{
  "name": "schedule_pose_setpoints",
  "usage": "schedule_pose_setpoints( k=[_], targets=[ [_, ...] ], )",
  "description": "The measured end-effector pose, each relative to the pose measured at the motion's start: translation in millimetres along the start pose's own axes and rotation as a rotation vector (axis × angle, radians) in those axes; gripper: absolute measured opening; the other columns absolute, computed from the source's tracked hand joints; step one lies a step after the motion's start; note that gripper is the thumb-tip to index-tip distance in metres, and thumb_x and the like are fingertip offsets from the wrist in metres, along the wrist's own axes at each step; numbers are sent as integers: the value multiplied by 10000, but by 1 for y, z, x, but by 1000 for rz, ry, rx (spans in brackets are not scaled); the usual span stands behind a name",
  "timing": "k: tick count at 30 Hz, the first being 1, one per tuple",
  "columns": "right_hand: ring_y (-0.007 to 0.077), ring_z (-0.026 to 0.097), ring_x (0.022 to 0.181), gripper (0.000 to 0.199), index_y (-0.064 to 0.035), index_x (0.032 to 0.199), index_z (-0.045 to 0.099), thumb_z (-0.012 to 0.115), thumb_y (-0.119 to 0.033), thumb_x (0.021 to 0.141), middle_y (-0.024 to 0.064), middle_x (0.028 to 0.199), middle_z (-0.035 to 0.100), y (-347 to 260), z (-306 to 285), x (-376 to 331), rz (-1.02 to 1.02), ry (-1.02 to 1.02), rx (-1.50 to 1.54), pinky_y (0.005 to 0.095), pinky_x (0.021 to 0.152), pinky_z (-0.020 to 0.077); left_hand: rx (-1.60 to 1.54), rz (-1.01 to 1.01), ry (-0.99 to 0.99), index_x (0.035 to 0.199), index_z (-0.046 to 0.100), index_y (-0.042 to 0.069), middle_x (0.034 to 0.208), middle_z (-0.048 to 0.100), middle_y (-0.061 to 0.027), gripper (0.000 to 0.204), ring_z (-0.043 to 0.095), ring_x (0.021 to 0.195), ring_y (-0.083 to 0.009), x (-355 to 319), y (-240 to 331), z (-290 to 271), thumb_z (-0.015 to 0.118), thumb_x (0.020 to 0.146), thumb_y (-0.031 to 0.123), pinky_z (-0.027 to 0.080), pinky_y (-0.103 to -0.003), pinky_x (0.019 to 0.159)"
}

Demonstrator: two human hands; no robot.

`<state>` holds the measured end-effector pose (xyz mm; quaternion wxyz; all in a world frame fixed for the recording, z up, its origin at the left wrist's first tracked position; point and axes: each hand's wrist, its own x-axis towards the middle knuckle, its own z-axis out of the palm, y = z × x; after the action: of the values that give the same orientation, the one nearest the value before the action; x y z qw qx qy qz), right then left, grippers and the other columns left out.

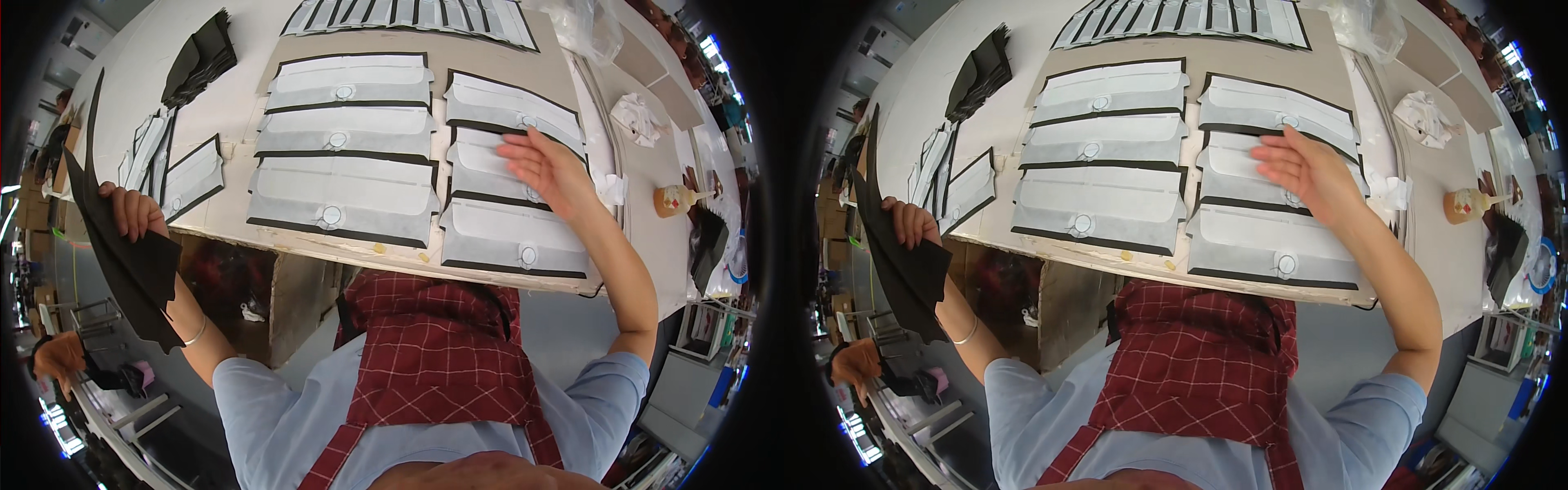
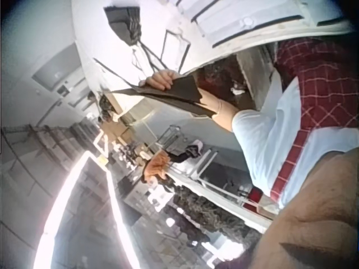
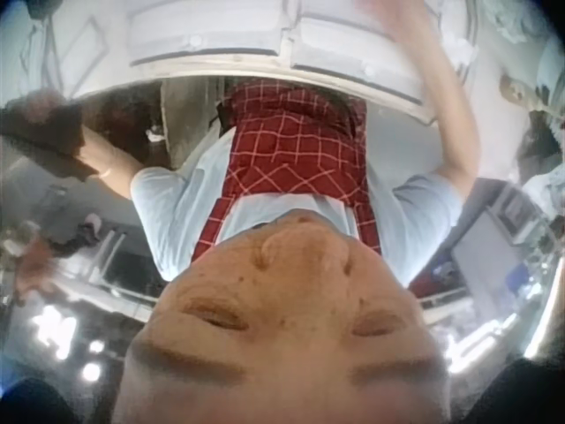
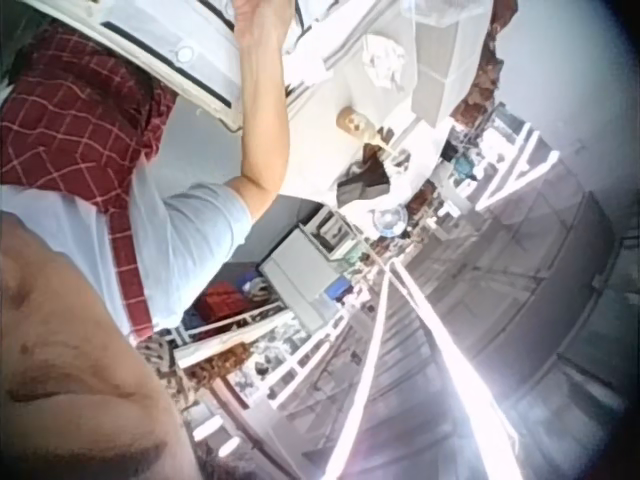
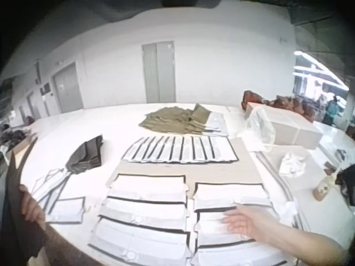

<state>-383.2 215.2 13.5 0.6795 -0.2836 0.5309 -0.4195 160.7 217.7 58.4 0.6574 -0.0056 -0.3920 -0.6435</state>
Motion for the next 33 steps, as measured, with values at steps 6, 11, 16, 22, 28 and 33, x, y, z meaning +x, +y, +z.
schedule_pose_setpoints(
  k=[6,11,16,22,28,33],
  targets=[
    [134,656,710,335,-1,1055,644,552,-315,983,91,881,694,-34,-35,4,-262,-102,-290,260,681,534,53,-12,-100,1116,494,-68,593,473,-37,169,442,485,-128,5,-3,-3,437,994,35,381,-232,452],
    [155,600,896,438,-25,1150,617,734,-300,830,94,1022,643,-52,-67,75,-893,110,-1374,294,771,492,24,-20,-80,1111,485,-64,595,466,-37,158,440,483,-125,13,-22,9,448,992,34,371,-227,436],
    [112,577,874,414,-60,1084,645,795,-265,758,24,971,614,-87,-65,99,-394,-22,-1618,262,809,458,80,-19,-95,1118,475,-71,597,465,-36,169,444,488,-119,11,-21,7,466,987,36,369,-226,432],
    [47,592,815,161,-83,962,689,743,-121,815,-30,869,666,-114,-78,100,-461,-216,-949,198,776,462,86,-52,-114,1107,477,-80,598,475,-38,168,456,496,-114,9,-13,5,439,997,41,376,-220,457],
    [47,619,789,195,-51,980,692,754,-90,799,7,904,703,-119,-89,101,-294,-356,-915,196,753,480,102,-55,-54,1125,471,-56,619,487,-23,482,451,504,-101,6,-8,0,775,814,152,361,-202,458],
    [42,617,768,209,-92,977,717,776,-166,791,-24,836,704,-95,-98,111,-243,-333,-960,194,800,457,93,-102,-84,1107,475,-72,613,490,-39,201,448,491,-104,14,-16,-3,545,960,46,366,-201,443]
  ],
)
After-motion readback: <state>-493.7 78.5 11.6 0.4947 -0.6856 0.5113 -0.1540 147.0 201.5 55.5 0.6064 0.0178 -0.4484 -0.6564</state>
